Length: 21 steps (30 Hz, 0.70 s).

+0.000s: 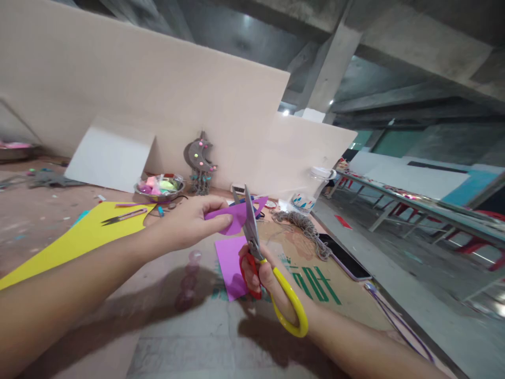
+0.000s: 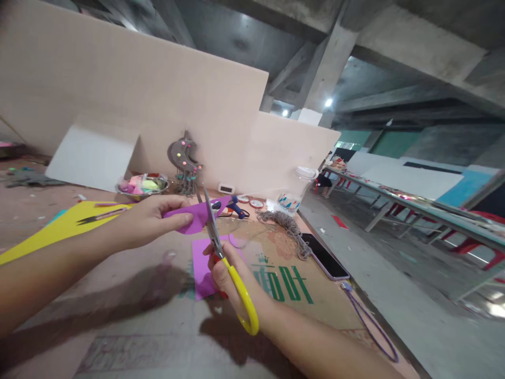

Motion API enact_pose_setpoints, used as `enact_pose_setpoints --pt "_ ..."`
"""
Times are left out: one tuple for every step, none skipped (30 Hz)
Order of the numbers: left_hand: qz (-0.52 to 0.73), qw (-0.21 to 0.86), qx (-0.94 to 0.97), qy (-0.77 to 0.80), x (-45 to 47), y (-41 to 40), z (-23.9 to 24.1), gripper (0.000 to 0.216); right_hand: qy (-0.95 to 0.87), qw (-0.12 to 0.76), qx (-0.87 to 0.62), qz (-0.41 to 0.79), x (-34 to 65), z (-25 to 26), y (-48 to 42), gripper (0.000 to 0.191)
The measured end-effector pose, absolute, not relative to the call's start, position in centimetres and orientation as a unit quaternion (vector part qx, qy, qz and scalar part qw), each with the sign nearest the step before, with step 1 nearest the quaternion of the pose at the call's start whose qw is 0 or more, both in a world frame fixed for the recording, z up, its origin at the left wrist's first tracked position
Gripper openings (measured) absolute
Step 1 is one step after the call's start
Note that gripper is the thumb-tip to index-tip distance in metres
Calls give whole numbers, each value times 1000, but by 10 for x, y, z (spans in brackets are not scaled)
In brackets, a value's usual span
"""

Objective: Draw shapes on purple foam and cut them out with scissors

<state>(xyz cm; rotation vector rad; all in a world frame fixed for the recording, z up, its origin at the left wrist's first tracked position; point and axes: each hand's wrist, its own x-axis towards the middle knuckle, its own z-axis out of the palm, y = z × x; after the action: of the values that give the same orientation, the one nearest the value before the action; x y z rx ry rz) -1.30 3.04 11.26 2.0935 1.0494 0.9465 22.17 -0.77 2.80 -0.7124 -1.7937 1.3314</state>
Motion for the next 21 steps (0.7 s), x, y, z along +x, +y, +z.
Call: enact_pose_setpoints --pt "363 311 786 391 -12 30 113 19 -705 386 -276 527 222 28 -8 57" --pt "368 318 783 388 -11 29 113 19 -706 383 -272 530 221 29 -8 57" --pt "371 323 780 386 -11 29 113 18 -707 380 -271 532 221 30 -9 58" --pt "372 327 779 385 -10 29 113 18 -707 380 -272 532 221 31 -9 58" --pt "372 328 779 385 -10 28 113 18 -707 380 -273 530 220 32 -10 57" --pt "370 328 780 384 -10 29 112 17 -707 382 -274 528 220 33 -10 57" --pt "367 330 781 384 -11 29 112 16 -708 383 -276 525 220 33 -10 57" --pt "364 331 781 384 -11 29 112 15 -710 385 -277 521 219 33 -10 57" --pt "362 332 782 384 -11 29 111 14 -711 385 -278 518 220 33 -10 57" --pt "361 334 782 384 -11 29 111 14 -713 385 -279 515 220 32 -10 57" --pt "361 335 782 383 -11 30 111 14 -715 385 -280 512 220 32 -10 57" --pt "362 337 781 382 -12 30 111 14 -717 384 -283 508 220 32 -10 56" --pt "363 340 781 378 -12 30 111 15 -720 385 -285 502 221 32 -10 56" --pt "366 345 780 374 -12 30 111 15 -723 387 -287 496 221 33 -10 56" --pt "369 351 778 369 -12 31 111 15 -725 390 -288 489 220 34 -10 56" --pt "371 356 776 365 -12 31 111 16 -726 393 -290 484 220 35 -10 56" --pt "373 361 774 361 -12 31 111 16 -727 395 -292 479 220 36 -11 57" --pt "374 366 773 359 -12 31 111 16 -729 395 -293 477 219 37 -11 57" --pt "375 368 772 359 -12 31 111 16 -730 394 -295 475 219 38 -11 57" --pt "375 367 771 361 -12 31 111 16 -730 392 -297 474 219 39 -11 57" --pt "374 366 772 361 -12 31 110 15 -730 393 -299 473 218 39 -11 57"
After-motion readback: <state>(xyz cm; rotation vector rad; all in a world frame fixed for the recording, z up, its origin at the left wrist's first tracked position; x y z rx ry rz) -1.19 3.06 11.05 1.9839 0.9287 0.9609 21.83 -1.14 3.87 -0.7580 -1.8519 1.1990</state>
